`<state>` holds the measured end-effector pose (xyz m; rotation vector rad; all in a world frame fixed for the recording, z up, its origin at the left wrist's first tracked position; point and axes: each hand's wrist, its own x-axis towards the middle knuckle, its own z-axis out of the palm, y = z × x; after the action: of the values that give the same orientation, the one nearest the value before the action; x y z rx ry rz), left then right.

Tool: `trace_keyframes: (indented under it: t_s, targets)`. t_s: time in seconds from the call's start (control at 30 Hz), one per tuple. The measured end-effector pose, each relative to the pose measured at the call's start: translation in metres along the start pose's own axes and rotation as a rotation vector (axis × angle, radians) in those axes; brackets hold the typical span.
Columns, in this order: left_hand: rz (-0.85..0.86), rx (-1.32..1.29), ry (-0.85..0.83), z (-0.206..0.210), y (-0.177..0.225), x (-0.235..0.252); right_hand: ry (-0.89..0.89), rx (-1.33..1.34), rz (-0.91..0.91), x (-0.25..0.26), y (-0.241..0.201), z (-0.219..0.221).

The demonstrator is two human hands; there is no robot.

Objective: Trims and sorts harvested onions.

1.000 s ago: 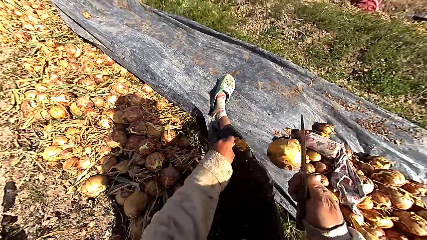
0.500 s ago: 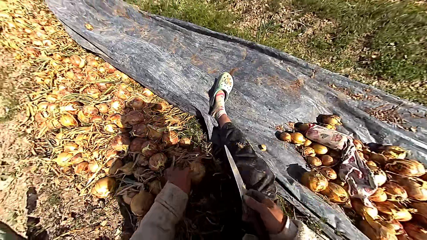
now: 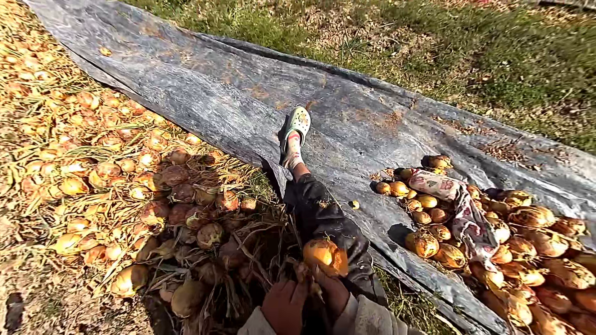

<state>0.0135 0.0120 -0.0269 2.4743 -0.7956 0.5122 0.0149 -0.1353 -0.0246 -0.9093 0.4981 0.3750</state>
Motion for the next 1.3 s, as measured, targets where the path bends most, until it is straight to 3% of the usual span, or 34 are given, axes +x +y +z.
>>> trace_keyframes:
  t_s: [0.1,0.17,0.23,0.33,0.4,0.5,0.53,0.6,0.67,0.8,0.97,1.13,1.3]
  targets:
    - [-0.166,-0.109,-0.201,-0.004,0.016,0.001,0.123,0.039,0.034,-0.005,-0.003,0.004]
    - [-0.228,-0.161,-0.244,-0.005,0.02,0.011,0.164,-0.01,0.067,-0.01,-0.014,0.005]
    - [-0.17,-0.226,-0.22,0.001,0.019,0.031,0.186,-0.029,-0.007,-0.015,-0.027,0.003]
    - [-0.025,-0.242,-0.072,0.02,0.009,0.077,0.157,-0.083,-0.267,-0.019,-0.06,-0.012]
    - [-0.167,-0.249,-0.122,0.023,-0.009,0.106,0.155,-0.076,-0.478,-0.023,-0.098,-0.028]
    - [-0.529,-0.095,-0.48,0.017,-0.048,0.127,0.2,-0.157,-0.721,-0.024,-0.149,-0.053]
    - [-0.619,-0.013,-0.612,0.017,-0.057,0.13,0.202,-0.167,-0.72,-0.023,-0.156,-0.057]
    - [-0.639,0.141,-0.793,0.022,-0.065,0.127,0.18,-0.139,-0.631,-0.018,-0.155,-0.055]
    - [-0.546,0.183,-0.873,0.033,-0.065,0.127,0.128,-0.101,-0.518,-0.009,-0.139,-0.046]
    - [-0.336,-0.045,-1.076,0.08,-0.064,0.14,0.012,-0.059,-0.374,0.01,-0.11,-0.033]
    - [-0.403,-0.164,-1.12,0.143,-0.065,0.149,-0.03,-0.084,-0.34,0.017,-0.105,-0.036]
    - [-0.757,-0.299,-1.031,0.164,-0.07,0.137,-0.021,-0.116,-0.32,0.022,-0.099,-0.025]
    - [-0.708,-0.33,-1.001,0.151,-0.076,0.124,-0.06,-0.117,-0.351,0.025,-0.092,-0.025]
